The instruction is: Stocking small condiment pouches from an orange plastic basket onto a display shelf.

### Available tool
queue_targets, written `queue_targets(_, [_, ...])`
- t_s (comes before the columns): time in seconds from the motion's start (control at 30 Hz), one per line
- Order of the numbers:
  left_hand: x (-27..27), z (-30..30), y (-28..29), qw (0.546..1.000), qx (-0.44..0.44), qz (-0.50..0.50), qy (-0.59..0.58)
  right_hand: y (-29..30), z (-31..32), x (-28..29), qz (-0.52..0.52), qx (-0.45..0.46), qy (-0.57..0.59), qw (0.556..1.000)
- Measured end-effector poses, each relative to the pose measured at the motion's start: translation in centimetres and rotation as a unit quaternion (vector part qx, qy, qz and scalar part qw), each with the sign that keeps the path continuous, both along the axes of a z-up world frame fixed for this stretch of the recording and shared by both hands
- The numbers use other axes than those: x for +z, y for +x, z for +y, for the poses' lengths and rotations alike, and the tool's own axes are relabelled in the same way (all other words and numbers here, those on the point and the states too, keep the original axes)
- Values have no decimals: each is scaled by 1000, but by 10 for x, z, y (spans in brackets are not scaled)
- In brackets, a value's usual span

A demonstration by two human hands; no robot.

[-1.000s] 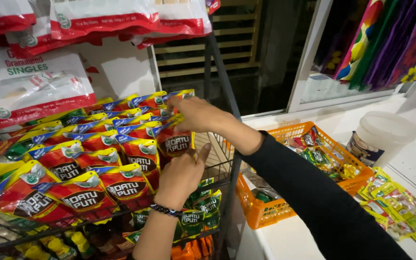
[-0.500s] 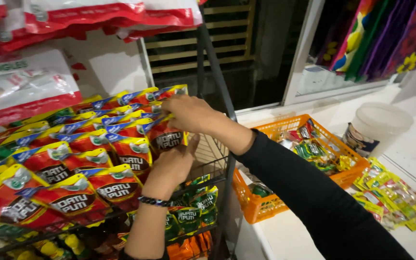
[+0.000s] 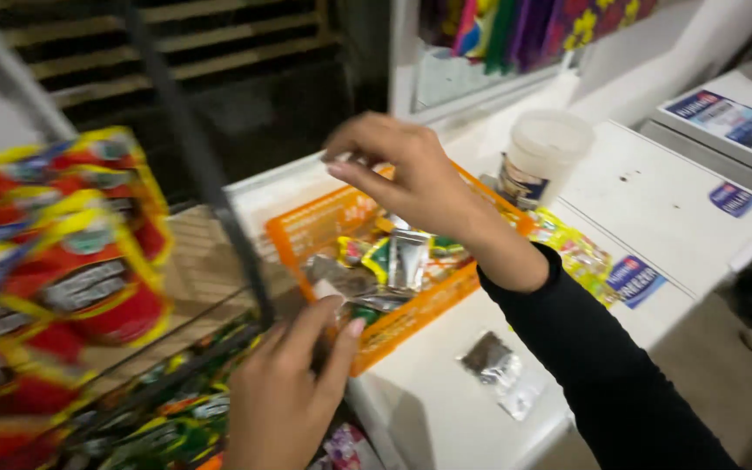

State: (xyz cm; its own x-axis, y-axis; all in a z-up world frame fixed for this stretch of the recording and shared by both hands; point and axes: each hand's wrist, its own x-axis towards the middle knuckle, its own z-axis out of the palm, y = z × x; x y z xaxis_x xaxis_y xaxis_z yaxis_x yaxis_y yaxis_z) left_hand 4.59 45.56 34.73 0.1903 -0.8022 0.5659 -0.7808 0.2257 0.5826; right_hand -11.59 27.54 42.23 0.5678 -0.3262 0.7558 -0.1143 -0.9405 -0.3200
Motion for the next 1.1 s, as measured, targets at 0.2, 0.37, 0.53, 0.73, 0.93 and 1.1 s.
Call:
queue_targets(0.2, [-41,-103,-59,994,-36,17,100,-90,-123,-132,73,-95,224,967])
queue_targets(0.37, [-110,-213,-72,988,19,59,144,-129,-199,-232,96,-56,235,966])
queue_targets(0.53, [-175,-307,-64,978,133,20,160,-102,-244,-296,156,-56,241,956])
queue_targets(0.73, [-277,-388,-26,967,161,43,192,-25,-299,-365,182,11,201,962])
queue_targets(0.93, [-376,-429,13,937,234,59,252,32,-315,-402,238,14,135,962])
queue_targets(1.1, [-359,-412,22,938,200,65,276,47,-318,-422,307,-23,190,932])
